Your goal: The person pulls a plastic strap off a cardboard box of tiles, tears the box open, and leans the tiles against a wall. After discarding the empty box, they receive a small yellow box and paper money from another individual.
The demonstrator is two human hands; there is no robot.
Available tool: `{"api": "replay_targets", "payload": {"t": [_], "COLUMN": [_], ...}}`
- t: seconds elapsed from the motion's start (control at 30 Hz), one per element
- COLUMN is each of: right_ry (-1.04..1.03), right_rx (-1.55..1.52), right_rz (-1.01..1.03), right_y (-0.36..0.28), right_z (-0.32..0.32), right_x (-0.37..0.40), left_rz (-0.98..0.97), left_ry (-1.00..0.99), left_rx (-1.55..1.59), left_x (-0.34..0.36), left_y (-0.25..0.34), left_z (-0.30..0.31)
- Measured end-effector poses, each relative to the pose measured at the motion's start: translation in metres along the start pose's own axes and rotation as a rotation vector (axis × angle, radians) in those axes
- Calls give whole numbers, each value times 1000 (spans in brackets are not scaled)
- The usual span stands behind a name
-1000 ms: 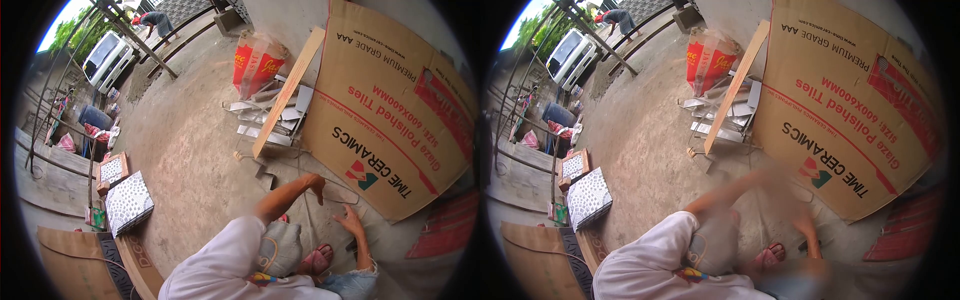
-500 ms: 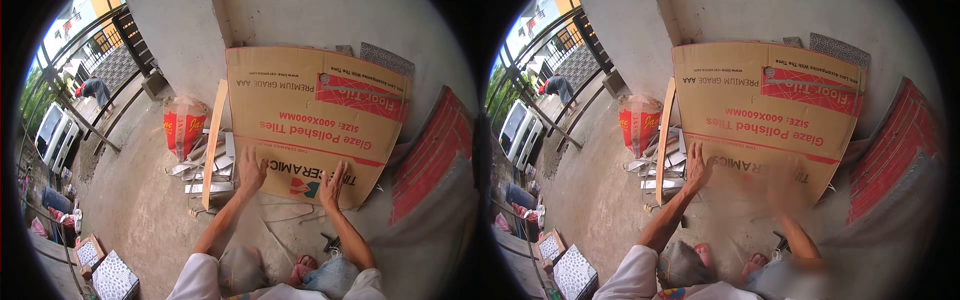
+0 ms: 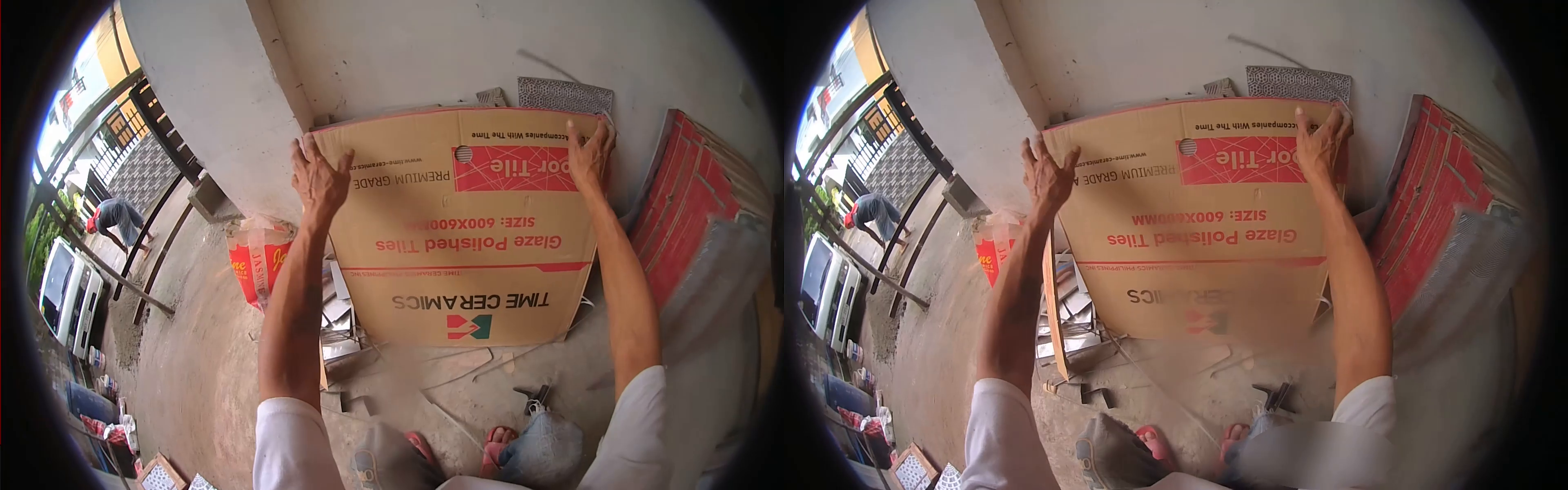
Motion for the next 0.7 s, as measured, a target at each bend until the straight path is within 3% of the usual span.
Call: {"api": "replay_targets", "payload": {"t": [0.17,0.27,0.3,0.4,0.43,0.57,0.7], "right_ry": [-180,-151,-149,-139,-124,-121,-138], "right_rx": [179,143,140,137,135,81,-17], "right_rz": [-440,-407,-360,-270,-262,-256,-234], "right_y": [-14,32,34,35,33,30,42], "right_z": [16,1,0,8,9,12,10], "right_x": [-38,-63,-65,-63,-61,-63,-68], "left_rz": [-67,19,-8,6,120,329,262], "left_ry": [-195,-242,-141,-118,-92,118,184], "left_rx": [176,239,250,694,745,673,620], "left_x": [-62,-69,-71,-74,-81,-83,-74], "left_y": [-37,-29,-33,-49,-56,-65,-52], "left_z": [-11,-12,-18,-38,-43,-48,-40]}}
Point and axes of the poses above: each hand's wrist, its own x-axis away from the middle knuckle, its own z-axis out of the back of the hand, y = z × x, the point moved 6 cm from there along -x, towards the middle knuckle, and after that the axes turned 8 degrees about -y, right-handed, at the moved point
